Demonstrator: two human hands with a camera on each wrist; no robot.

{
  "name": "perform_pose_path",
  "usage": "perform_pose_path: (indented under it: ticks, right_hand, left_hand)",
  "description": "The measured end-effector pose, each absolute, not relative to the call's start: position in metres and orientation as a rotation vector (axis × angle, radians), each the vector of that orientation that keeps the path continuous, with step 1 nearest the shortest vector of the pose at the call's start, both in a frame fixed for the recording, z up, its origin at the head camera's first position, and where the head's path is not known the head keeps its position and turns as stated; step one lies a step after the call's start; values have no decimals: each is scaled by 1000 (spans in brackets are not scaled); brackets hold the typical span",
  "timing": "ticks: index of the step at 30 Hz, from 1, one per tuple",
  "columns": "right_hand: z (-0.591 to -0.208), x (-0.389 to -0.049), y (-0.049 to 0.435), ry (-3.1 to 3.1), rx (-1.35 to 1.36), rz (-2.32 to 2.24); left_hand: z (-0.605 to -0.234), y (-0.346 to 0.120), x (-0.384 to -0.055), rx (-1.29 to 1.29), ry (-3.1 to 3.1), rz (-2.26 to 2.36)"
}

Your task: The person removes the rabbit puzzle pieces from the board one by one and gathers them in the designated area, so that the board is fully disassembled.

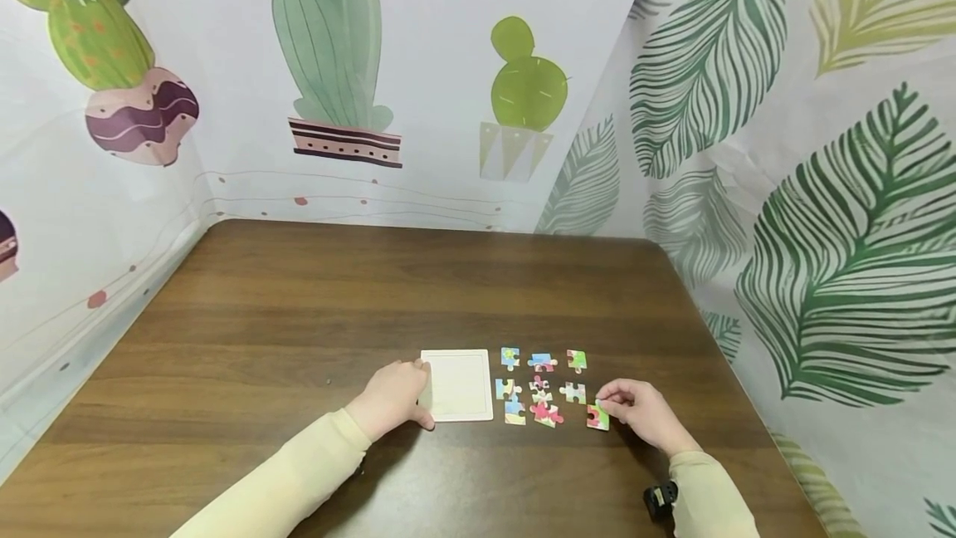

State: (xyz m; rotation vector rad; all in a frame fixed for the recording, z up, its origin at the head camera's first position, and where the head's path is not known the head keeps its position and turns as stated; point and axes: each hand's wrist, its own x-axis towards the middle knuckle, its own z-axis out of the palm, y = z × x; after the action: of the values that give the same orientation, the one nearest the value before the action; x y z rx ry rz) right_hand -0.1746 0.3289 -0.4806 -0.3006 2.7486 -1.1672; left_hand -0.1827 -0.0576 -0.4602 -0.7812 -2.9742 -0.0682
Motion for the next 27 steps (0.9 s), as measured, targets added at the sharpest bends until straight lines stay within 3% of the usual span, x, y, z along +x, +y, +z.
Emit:
perform_pose_path:
  ticks: [27]
  right_hand:
    - [-481, -186, 308, 2935, -217, -1005]
  left_hand:
    - [-454, -59, -190, -767, -3032, -116]
